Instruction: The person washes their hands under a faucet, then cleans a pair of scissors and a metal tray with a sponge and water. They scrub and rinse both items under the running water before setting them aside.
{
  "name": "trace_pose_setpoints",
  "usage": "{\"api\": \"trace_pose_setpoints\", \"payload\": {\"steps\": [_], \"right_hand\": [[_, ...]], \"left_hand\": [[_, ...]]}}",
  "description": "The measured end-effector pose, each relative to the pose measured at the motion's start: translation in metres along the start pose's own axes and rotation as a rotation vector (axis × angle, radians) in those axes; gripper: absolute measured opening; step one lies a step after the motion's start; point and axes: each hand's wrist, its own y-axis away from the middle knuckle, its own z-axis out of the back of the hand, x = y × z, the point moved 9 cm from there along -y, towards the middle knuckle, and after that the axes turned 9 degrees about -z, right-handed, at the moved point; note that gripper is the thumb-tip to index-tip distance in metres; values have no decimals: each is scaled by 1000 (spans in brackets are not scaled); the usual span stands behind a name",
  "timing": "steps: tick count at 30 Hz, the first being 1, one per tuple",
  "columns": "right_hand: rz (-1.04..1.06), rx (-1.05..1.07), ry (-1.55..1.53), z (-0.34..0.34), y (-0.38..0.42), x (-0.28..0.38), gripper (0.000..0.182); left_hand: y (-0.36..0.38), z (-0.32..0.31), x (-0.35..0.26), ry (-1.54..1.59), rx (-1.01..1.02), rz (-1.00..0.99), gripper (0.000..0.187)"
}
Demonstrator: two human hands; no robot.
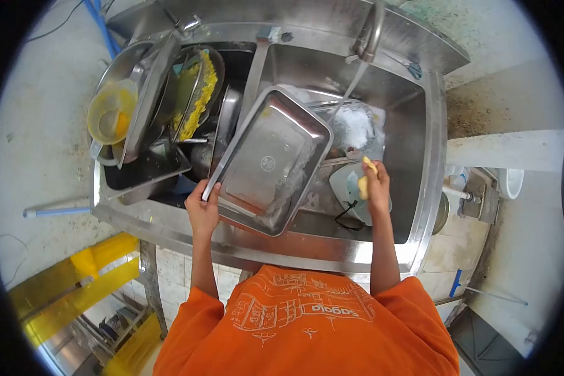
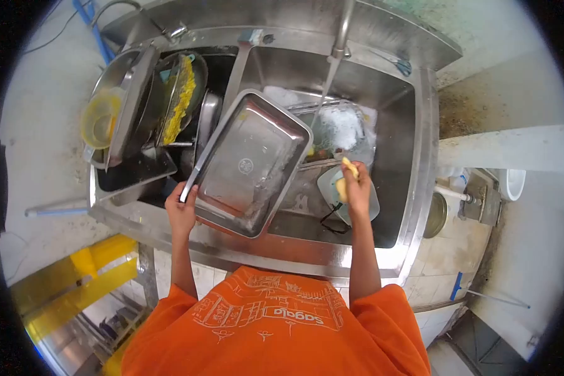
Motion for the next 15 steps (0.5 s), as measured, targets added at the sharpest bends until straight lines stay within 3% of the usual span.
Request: {"api": "trace_pose_setpoints", "payload": {"steps": [5, 10, 15], "right_hand": [[-22, 129, -52, -6, 11, -8, 13], [-154, 159, 15, -26, 23, -10, 16], [-141, 246, 20, -33, 9, -12, 18]], "left_hand": [[35, 34, 24, 111, 1, 259, 11], [65, 52, 1, 138, 37, 468, 12], [64, 56, -43, 31, 51, 403, 17]]}}
